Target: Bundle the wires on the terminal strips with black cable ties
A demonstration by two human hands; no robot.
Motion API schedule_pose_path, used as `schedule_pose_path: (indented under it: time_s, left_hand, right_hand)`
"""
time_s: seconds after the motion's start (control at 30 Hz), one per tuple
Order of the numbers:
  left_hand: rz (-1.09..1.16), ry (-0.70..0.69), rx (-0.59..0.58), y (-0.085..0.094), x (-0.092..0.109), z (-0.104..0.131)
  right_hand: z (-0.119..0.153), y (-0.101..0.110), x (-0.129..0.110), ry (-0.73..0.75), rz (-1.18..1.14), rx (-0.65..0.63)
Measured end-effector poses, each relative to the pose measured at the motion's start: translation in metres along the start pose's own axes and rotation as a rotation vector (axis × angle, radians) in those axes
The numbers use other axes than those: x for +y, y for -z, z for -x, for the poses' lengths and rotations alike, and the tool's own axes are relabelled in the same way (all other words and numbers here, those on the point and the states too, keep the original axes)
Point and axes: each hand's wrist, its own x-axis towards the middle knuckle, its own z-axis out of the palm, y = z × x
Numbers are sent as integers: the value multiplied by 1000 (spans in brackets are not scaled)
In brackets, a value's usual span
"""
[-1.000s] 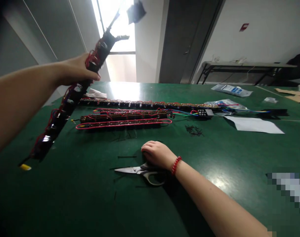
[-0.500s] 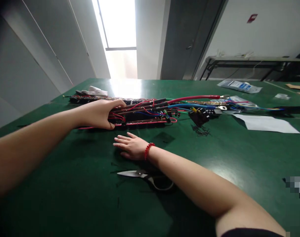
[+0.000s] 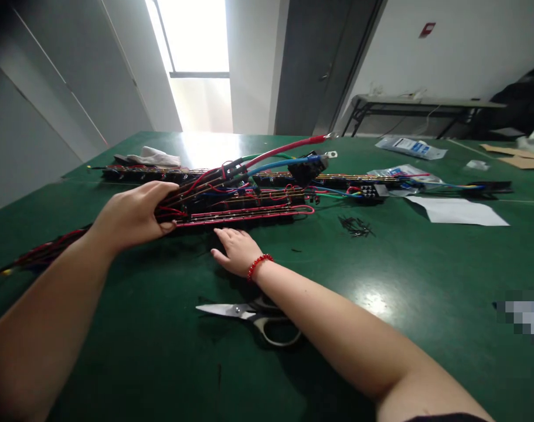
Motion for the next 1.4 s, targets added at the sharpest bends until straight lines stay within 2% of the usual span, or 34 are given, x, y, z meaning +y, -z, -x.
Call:
schedule_pose_path:
  time_s: [0.17, 0.37, 0.5, 0.6, 0.7, 0.83, 1.0, 1.13, 1.27, 1.4]
  left_hand:
    - [-24, -6, -11, -2, -8, 3]
    - [-147, -23, 17, 1, -5, 3]
    - [-176, -49, 24, 3, -2, 4]
    - [-166, -52, 25, 3, -3, 4]
    - [-153, -47, 11, 2, -3, 4]
    - [-159, -23, -18, -3, -3, 3]
    - [-171, -39, -47, -12, 1, 3]
    - [-175, -70, -65, -18, 1, 4]
    - [-167, -83, -87, -22, 0, 5]
    - [-162, -77, -98, -23, -1, 6]
  right_hand:
    - [-18, 4, 7, 9, -5, 12]
    - [-41, 14, 25, 65, 27, 43]
    - [-48, 14, 29, 114, 59, 58]
    - [-43, 10, 21, 194, 74, 34]
    - [-37, 3, 6, 309, 73, -56]
    - [-42, -10, -16, 322, 82, -123]
    - [-56, -26, -31, 199, 98, -152]
    - [-46, -25, -26, 31, 122, -120]
    - [-16, -11, -1, -102, 154, -105]
    - [26, 8, 38, -245, 208, -99]
